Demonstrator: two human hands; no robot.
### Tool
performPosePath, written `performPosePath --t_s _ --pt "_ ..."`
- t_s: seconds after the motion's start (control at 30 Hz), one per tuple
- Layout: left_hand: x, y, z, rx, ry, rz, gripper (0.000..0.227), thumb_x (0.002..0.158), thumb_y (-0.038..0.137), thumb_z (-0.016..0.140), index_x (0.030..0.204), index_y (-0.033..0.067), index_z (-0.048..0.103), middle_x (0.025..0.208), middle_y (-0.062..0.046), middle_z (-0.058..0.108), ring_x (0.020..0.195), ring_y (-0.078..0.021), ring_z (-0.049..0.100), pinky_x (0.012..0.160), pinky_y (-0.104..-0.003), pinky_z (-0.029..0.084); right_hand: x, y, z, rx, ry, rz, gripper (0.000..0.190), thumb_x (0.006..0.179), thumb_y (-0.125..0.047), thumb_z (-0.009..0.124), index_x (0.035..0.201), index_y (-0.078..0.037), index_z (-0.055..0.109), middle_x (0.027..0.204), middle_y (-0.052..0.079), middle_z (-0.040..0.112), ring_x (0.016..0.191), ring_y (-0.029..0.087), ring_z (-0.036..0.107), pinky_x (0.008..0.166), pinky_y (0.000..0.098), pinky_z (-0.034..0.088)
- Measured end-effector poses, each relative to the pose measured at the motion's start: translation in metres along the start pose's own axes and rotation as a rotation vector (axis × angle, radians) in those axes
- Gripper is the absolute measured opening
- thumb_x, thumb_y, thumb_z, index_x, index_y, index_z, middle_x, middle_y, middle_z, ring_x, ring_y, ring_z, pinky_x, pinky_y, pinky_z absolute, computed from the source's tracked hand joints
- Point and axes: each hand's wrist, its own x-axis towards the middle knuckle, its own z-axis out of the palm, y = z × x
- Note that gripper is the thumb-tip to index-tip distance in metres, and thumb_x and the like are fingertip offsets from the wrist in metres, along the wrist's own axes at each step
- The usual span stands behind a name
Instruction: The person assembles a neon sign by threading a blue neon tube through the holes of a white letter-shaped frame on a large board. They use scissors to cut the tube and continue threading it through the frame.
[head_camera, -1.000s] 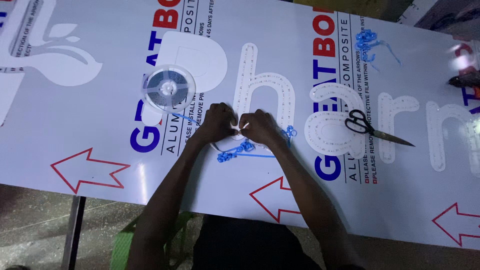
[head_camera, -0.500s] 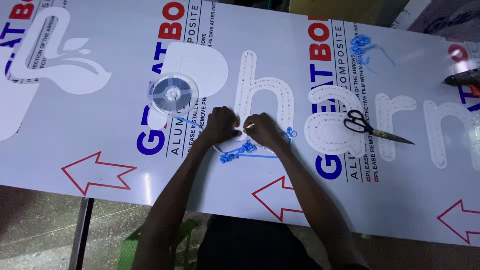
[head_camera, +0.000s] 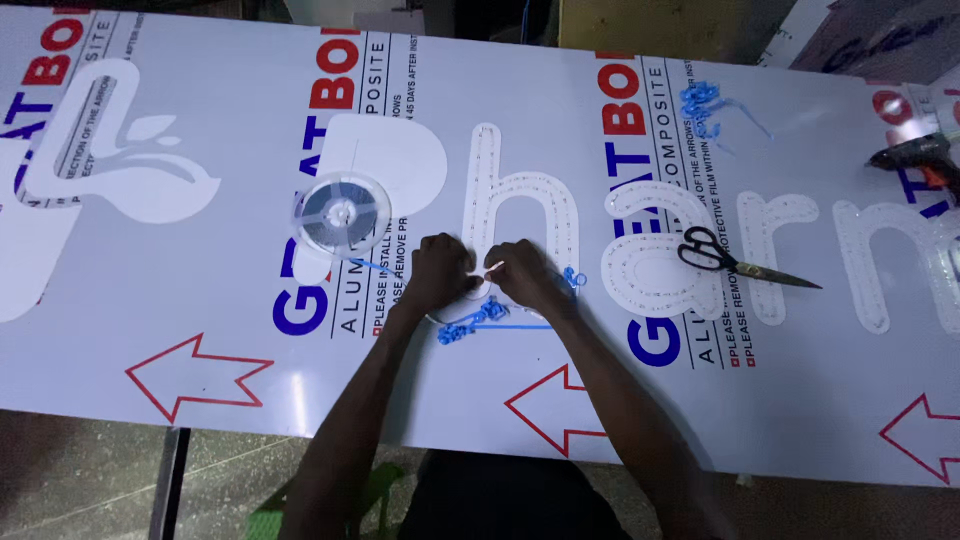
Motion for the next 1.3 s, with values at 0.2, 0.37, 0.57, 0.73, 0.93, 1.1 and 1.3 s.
performPosePath --t_s 0.2,0.37,0.57,0.73,0.93,1.1,1.3 --pt "-0.008 -0.015 0.028 -0.248 0.108 0.053 0.026 0.092 0.043 0.088 0.115 0.0338 0.079 0.144 -0.005 0.058 0.159 -0.0474 0.041 0.125 -0.069 0.040 0.019 0.028 -0.004 0.078 -0.027 0.001 0.007 0.096 -0.016 0.083 0.103 -0.017 0.083 0.099 0.020 0.079 0.103 0.049 0.079 0.092 0.0606 0.061" --pt "0.001 -0.024 0.063 -0.228 0.155 0.031 0.020 0.091 0.042 0.085 0.111 0.0379 0.084 0.143 0.000 0.057 0.158 -0.0425 0.042 0.127 -0.064 0.039 0.040 0.037 0.010 0.046 -0.057 -0.021 0.008 0.096 -0.021 0.084 0.104 -0.022 0.083 0.103 0.018 0.078 0.108 0.049 0.078 0.095 0.0629 0.062" --pt "0.002 -0.030 0.075 -0.301 0.215 0.029 0.020 0.091 0.039 0.082 0.109 0.0300 0.081 0.140 -0.005 0.061 0.158 -0.0422 0.045 0.125 -0.064 0.039 0.051 0.041 0.025 -0.025 -0.073 -0.021 0.007 0.096 -0.020 0.081 0.100 -0.024 0.085 0.100 0.014 0.077 0.108 0.045 0.078 0.095 0.0591 0.063" --pt "-0.009 -0.018 0.061 -0.265 0.195 0.051 0.023 0.094 0.040 0.079 0.117 0.0391 0.078 0.140 0.002 0.063 0.160 -0.0354 0.043 0.126 -0.064 0.037 0.053 0.048 0.033 -0.023 -0.057 -0.032 0.006 0.094 -0.018 0.081 0.098 -0.019 0.085 0.099 0.016 0.076 0.108 0.046 0.077 0.096 0.0580 0.062" --pt "-0.011 -0.025 0.080 -0.167 0.192 0.049 0.028 0.101 0.043 0.065 0.120 0.0307 0.081 0.153 -0.007 0.059 0.162 -0.0408 0.044 0.126 -0.065 0.040 0.055 0.042 0.033 -0.028 -0.039 -0.009 0.007 0.094 -0.020 0.080 0.100 -0.017 0.084 0.097 0.013 0.075 0.107 0.042 0.077 0.095 0.0565 0.062" --pt "-0.029 -0.020 0.065 -0.171 0.249 0.213 0.026 0.106 0.035 0.063 0.121 0.0223 0.081 0.143 -0.010 0.063 0.161 -0.0401 0.047 0.131 -0.067 0.036 0.062 0.035 0.027 -0.037 -0.125 0.106 0.018 0.093 -0.022 0.083 0.109 -0.018 0.088 0.103 0.014 0.082 0.110 0.042 0.080 0.097 0.0551 0.062" --pt "-0.032 -0.021 0.068 -0.169 0.355 0.312 0.028 0.100 0.030 0.066 0.121 0.0209 0.083 0.137 -0.013 0.066 0.152 -0.0461 0.055 0.127 -0.070 0.041 0.071 0.028 -0.005 0.005 -0.197 0.105 0.044 0.082 -0.028 0.096 0.121 -0.015 0.079 0.117 0.016 0.082 0.122 0.045 0.078 0.105 0.0608 0.059"
